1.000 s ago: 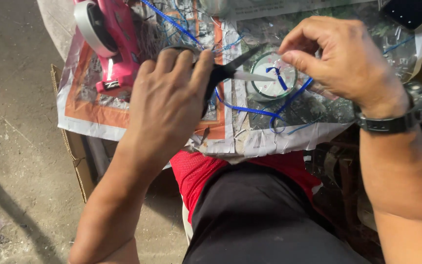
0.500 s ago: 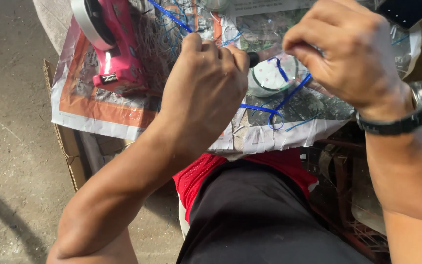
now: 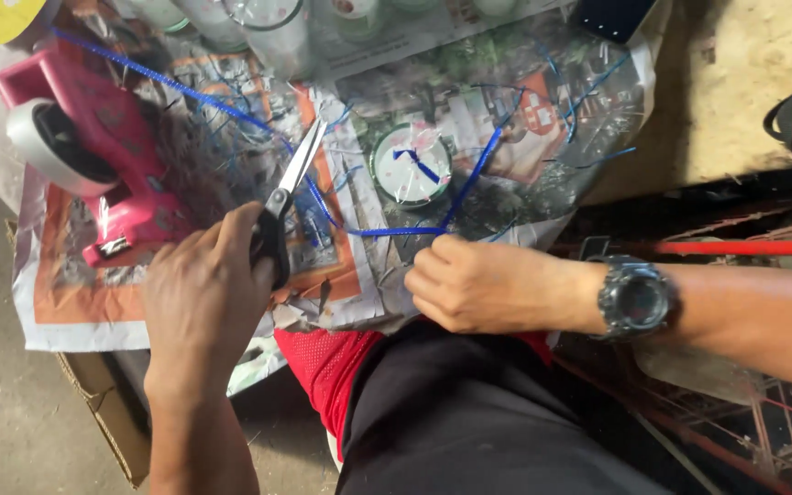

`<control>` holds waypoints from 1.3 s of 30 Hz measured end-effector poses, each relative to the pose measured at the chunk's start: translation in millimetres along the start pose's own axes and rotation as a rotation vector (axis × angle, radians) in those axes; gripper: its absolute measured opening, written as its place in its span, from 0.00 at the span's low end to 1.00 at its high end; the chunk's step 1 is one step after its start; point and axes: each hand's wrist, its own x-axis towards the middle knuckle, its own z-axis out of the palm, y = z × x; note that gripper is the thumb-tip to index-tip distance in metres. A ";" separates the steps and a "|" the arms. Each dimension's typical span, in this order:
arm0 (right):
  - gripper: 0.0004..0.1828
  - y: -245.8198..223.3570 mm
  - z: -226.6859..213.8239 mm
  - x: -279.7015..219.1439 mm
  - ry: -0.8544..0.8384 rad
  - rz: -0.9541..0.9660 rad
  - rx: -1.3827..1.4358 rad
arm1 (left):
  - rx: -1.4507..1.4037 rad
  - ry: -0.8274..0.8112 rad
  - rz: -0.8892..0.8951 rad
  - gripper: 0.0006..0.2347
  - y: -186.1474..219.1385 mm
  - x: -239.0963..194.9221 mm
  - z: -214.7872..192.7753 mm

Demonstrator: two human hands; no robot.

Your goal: Wrapping small candles in clear plastic film and securing them with blue ribbons.

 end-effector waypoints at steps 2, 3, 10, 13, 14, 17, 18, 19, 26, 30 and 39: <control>0.11 -6.4 6.6 -1.7 -0.040 -0.004 0.003 | -0.017 0.010 -0.013 0.18 -3.7 -4.3 7.5; 0.11 -10.8 10.0 -1.4 -0.072 -0.015 0.014 | -0.032 0.012 -0.036 0.20 -6.3 -8.5 10.7; 0.09 -29.3 25.3 -8.7 -0.258 -0.041 -0.006 | -0.069 0.010 -0.070 0.20 -12.0 -19.4 16.5; 0.09 -31.9 25.6 -10.8 -0.258 -0.018 0.020 | -0.099 -0.033 -0.120 0.19 -14.2 -24.8 19.2; 0.09 -32.0 23.5 -11.6 -0.276 -0.007 0.030 | -0.102 -0.019 -0.116 0.20 -16.4 -28.0 21.6; 0.03 -48.4 31.8 -41.2 -0.263 0.107 0.327 | -0.172 -0.043 -0.181 0.20 -18.7 -38.6 22.9; 0.07 -55.0 38.3 -52.5 -0.235 0.215 0.613 | -0.237 -0.078 -0.242 0.21 -21.3 -44.1 21.0; 0.07 -42.7 23.4 -48.2 -0.220 0.180 0.613 | -0.224 -0.075 -0.277 0.21 -24.4 -50.7 21.4; 0.37 24.9 -7.0 -24.0 -0.320 0.825 0.460 | -0.441 0.041 -0.175 0.21 -20.9 -72.5 24.5; 0.55 37.8 19.1 1.3 -0.134 0.967 0.648 | -0.364 0.113 -0.095 0.19 -10.3 -64.3 29.3; 0.37 3.0 54.6 21.0 0.696 0.962 1.036 | -0.339 0.231 -0.064 0.19 23.9 -21.5 58.5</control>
